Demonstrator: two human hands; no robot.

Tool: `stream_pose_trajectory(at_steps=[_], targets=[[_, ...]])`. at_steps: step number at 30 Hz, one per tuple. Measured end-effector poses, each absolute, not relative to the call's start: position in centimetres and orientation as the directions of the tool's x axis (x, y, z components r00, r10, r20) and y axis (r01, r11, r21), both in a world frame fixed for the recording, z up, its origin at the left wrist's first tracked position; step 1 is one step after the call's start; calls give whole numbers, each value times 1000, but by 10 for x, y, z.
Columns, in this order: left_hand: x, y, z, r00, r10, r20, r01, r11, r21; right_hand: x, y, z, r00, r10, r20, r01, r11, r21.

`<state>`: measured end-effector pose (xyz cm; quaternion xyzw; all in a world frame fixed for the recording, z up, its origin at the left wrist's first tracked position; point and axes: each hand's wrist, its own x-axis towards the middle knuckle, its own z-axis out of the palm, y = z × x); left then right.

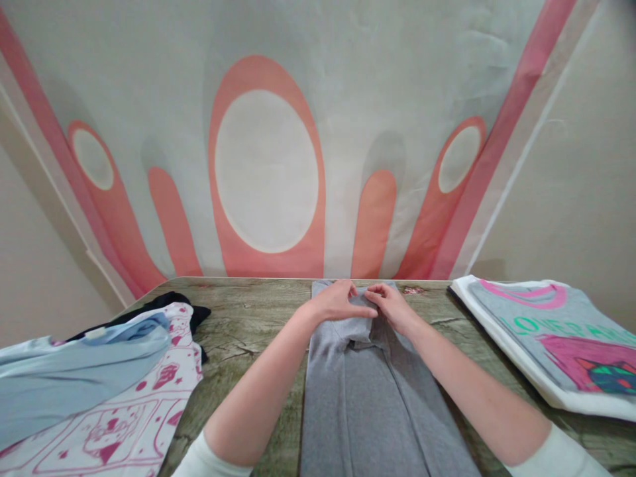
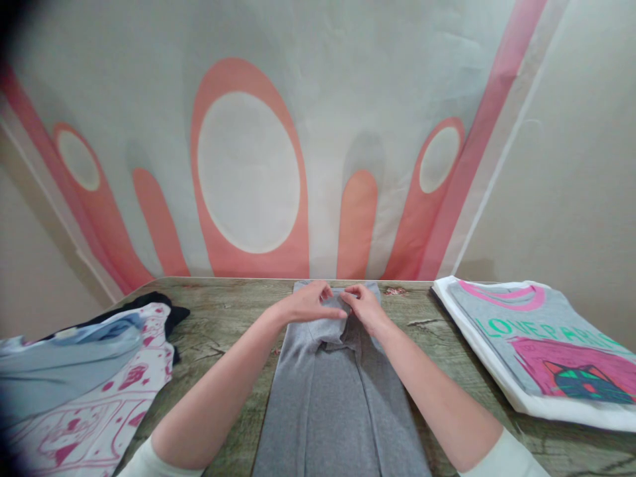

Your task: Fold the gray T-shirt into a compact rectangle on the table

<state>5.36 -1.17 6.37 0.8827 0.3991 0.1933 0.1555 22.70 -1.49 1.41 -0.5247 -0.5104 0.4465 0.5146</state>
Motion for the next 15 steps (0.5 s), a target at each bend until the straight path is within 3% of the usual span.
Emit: stream_pose_trajectory(at_steps=[4,11,15], targets=[[67,-63,50,506,803,316,742,-592,315,229,-12,12,20,996,-86,-173,-82,-981],[59,-87,41,642,699,316,688,-707,165,236,-6,5,-26,996,-91,-307,-94,-947],[56,-89,47,607,729,316,734,-667,127,239,-6,7,-59,994,-91,-360,-106,-927]])
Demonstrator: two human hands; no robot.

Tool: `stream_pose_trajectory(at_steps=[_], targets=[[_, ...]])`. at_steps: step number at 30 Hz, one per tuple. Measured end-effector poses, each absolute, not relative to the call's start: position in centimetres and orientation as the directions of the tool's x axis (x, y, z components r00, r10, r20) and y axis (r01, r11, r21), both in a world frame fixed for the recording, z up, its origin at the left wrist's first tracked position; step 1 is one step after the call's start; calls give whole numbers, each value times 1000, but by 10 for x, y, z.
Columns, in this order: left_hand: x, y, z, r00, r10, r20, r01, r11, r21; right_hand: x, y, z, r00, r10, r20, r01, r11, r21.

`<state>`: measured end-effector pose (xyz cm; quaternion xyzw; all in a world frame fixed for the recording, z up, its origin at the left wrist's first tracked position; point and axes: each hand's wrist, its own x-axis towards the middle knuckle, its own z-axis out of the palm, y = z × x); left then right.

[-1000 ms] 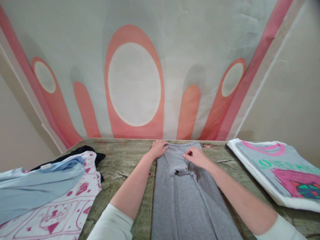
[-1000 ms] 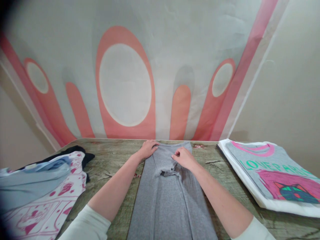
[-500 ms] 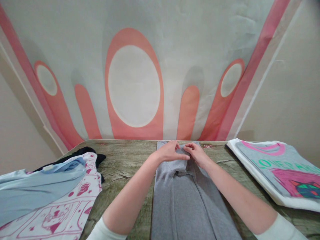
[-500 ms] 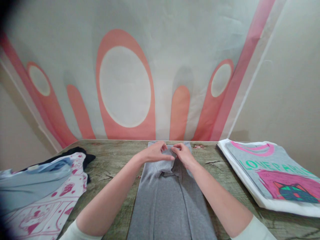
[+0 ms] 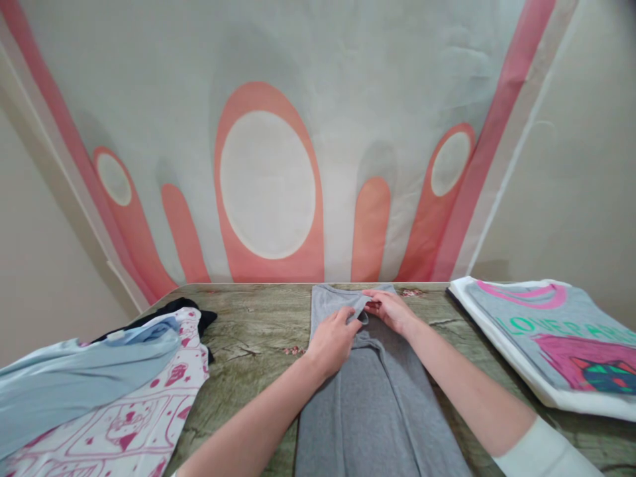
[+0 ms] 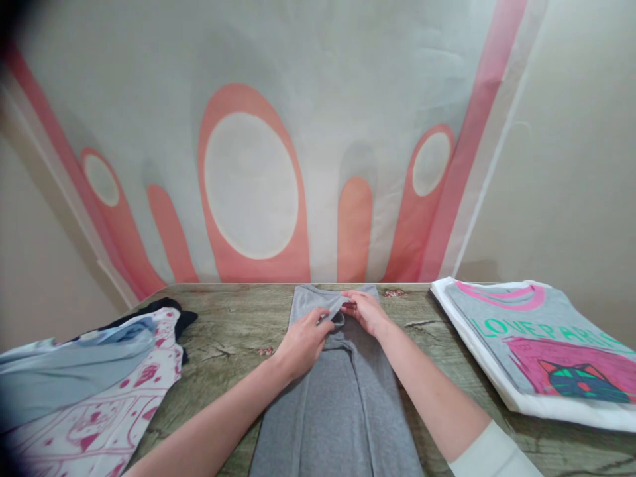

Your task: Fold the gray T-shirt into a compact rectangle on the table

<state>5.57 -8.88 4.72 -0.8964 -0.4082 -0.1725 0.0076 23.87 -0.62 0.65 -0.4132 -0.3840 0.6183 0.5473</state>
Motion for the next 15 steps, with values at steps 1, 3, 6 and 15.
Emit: stream_pose_trajectory(at_steps=[1,3,6,15], targets=[[55,-90,49,586,744,321,753,-647,124,239,-7,7,-69,994,-88,-369,-108,-923],[53,-91,51,541,772,334,789,-603,118,238,-8,9,-92,993,-81,-381,-110,-918],[49,-90,50,493,802,337,824,-555,115,236,-8,9,-141,988,-67,-365,-114,-924],[45,-78,48,461,777,428,652,-624,432,240,-2,-3,-77,997,18,-92,11,-996]])
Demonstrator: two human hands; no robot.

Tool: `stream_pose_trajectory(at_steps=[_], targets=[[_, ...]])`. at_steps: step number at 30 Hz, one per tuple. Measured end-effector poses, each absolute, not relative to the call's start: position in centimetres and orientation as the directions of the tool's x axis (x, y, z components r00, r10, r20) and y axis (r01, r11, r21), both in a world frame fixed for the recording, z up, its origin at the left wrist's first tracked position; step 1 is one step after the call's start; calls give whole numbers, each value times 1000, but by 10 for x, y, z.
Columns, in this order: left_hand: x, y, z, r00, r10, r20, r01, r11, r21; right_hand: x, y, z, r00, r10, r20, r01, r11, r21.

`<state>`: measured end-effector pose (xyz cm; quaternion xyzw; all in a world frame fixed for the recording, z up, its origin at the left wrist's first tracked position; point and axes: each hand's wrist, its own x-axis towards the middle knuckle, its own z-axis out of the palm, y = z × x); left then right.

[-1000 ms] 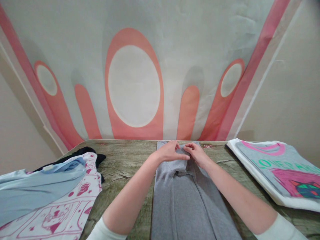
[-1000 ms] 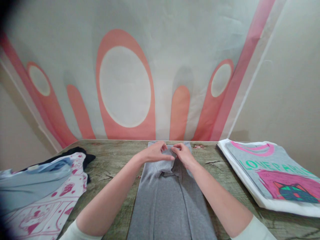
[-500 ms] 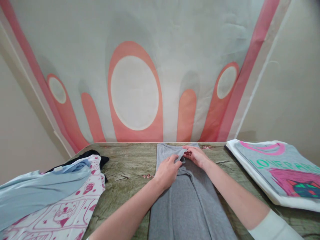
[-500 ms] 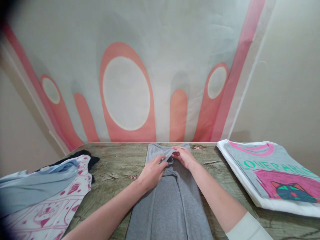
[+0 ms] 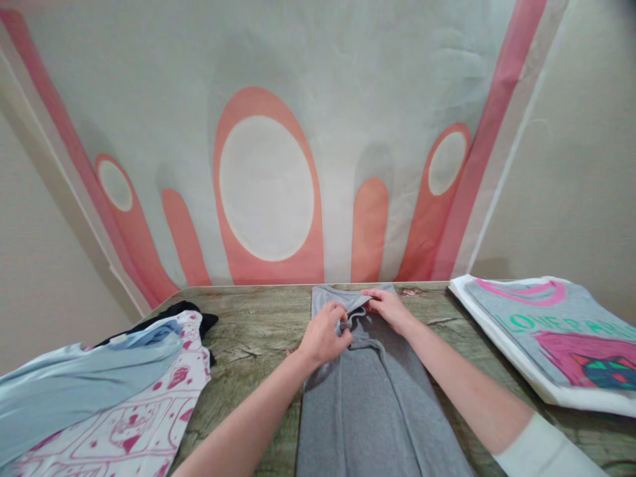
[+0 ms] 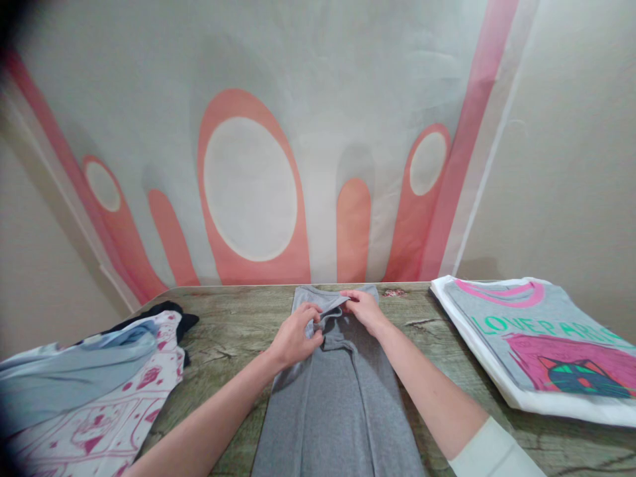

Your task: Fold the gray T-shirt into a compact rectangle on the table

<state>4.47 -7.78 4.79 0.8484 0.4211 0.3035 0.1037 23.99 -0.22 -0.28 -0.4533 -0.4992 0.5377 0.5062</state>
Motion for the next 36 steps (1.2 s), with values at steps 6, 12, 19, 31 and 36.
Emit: stream_pose_trajectory(at_steps=[6,12,19,31,36], targets=[[44,-74,50,406,790,459,610,-609,507,241,0,-7,-61,988,141,56,144,-988],[44,-84,52,453,790,414,798,-566,206,243,2,-9,-39,968,248,248,250,-936],[48,-90,58,502,768,397,819,-570,66,247,6,-14,-52,927,371,431,355,-829],[53,-96,54,550,728,409,741,-652,164,248,0,-7,-107,820,562,551,520,-653],[55,-96,41,616,703,356,680,-702,211,253,-1,-7,-157,793,588,613,545,-572]])
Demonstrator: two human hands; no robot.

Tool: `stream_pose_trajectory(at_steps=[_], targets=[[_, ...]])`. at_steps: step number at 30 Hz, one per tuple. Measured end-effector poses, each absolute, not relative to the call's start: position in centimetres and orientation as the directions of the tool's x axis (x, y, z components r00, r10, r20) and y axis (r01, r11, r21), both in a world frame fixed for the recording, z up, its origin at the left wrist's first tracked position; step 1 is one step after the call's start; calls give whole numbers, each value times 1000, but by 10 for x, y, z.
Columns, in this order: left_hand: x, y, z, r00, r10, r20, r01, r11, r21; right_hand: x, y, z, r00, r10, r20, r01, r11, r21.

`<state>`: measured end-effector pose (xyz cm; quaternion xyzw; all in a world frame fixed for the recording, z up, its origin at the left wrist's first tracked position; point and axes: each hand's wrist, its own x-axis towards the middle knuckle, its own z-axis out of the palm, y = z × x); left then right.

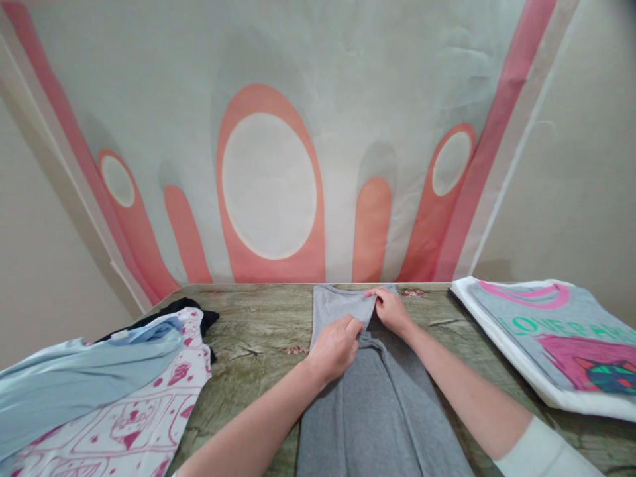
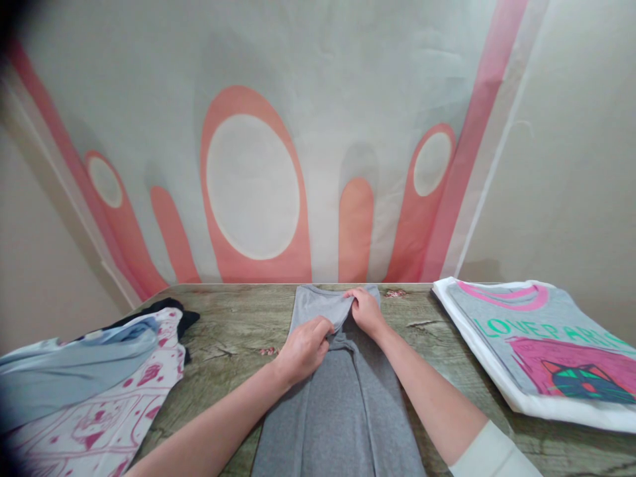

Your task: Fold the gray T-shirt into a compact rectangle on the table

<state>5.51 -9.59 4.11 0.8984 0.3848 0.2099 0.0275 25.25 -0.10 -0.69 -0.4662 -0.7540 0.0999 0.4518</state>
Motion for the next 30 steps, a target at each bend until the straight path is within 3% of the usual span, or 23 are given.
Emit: stream_pose_trajectory(at_steps=[4,8,13,19,24,27,30], targets=[[55,-98,40,676,652,343,587,-758,284,255,-1,-11,-199,812,548,665,523,-533],[48,-88,36,556,727,401,634,-684,360,255,-2,-12,-198,833,516,694,491,-526],[30,-61,19,371,834,408,803,-509,311,257,-1,-12,-183,869,460,701,444,-558],[18,-50,-2,390,888,244,864,-444,237,257,-4,-8,-89,927,366,714,315,-625],[18,-53,-4,386,898,212,867,-432,249,249,-13,-3,-94,925,368,782,297,-548],[19,-53,-3,362,899,245,846,-427,318,246,-14,-2,-105,930,352,787,295,-542],[19,-47,-2,290,902,321,741,-424,522,244,-13,4,-122,948,295,674,298,-676]])
